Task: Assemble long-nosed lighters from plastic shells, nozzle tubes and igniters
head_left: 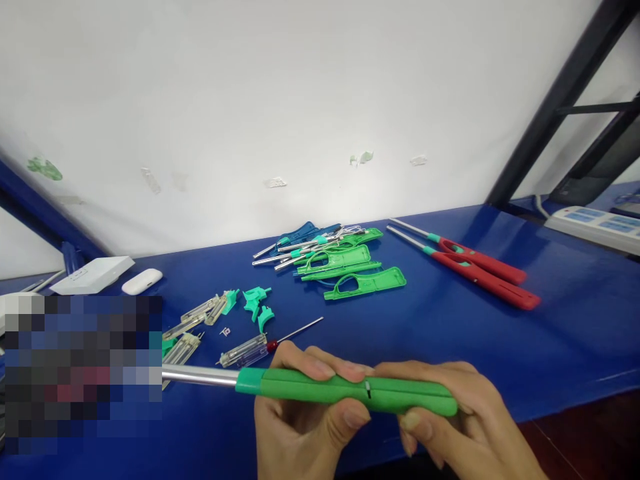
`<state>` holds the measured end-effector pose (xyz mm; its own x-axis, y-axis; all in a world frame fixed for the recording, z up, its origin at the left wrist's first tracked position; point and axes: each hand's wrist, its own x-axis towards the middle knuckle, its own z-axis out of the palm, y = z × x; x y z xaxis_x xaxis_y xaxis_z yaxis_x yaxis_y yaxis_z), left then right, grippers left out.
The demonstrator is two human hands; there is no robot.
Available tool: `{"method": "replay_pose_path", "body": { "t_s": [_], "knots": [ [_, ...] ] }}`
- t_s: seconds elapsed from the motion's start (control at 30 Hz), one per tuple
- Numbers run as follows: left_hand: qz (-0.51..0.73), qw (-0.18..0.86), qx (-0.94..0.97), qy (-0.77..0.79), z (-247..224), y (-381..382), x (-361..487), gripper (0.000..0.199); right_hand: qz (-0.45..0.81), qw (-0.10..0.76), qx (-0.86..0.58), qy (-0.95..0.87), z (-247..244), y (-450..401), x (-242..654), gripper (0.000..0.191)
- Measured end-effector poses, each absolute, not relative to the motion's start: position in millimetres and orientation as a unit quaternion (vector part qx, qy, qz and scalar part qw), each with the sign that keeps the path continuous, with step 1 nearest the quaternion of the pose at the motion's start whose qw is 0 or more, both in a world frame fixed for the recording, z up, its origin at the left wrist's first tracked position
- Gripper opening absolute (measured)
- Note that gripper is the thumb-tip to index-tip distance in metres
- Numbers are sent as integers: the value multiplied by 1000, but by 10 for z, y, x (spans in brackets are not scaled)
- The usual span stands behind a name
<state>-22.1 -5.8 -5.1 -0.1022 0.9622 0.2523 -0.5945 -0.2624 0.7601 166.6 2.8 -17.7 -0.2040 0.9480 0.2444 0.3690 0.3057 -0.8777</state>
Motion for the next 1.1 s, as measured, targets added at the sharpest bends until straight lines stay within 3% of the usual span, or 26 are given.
{"method": "replay_pose_path", "body": {
  "t_s": [0.17, 0.33, 0.7, 0.8, 0.97, 1.1],
  "knots": [
    [677, 571, 389, 254, -44, -68, -264, 28, 371, 434, -470, -673, -80, 37, 1565, 53],
    [652, 598, 370, 282, -17, -38, -269, 35, 400, 444, -411, -688, 10, 110, 1527, 40],
    [677, 592, 334, 283, -13, -80, -238, 36, 520, 358, -377, -678, -165, -29, 1786, 66],
    [694, 585, 315, 277, -22, -91, -237, 41, 547, 354, -322, -687, -165, 110, 1727, 63],
    [648, 607, 388, 249, -36, -101, -309, 28, 597, 370, -253, -666, -17, 195, 1665, 48],
    [694, 553, 359, 289, -27, -118, -241, 37, 588, 385, -267, -659, 14, 157, 1642, 48]
  ]
}}
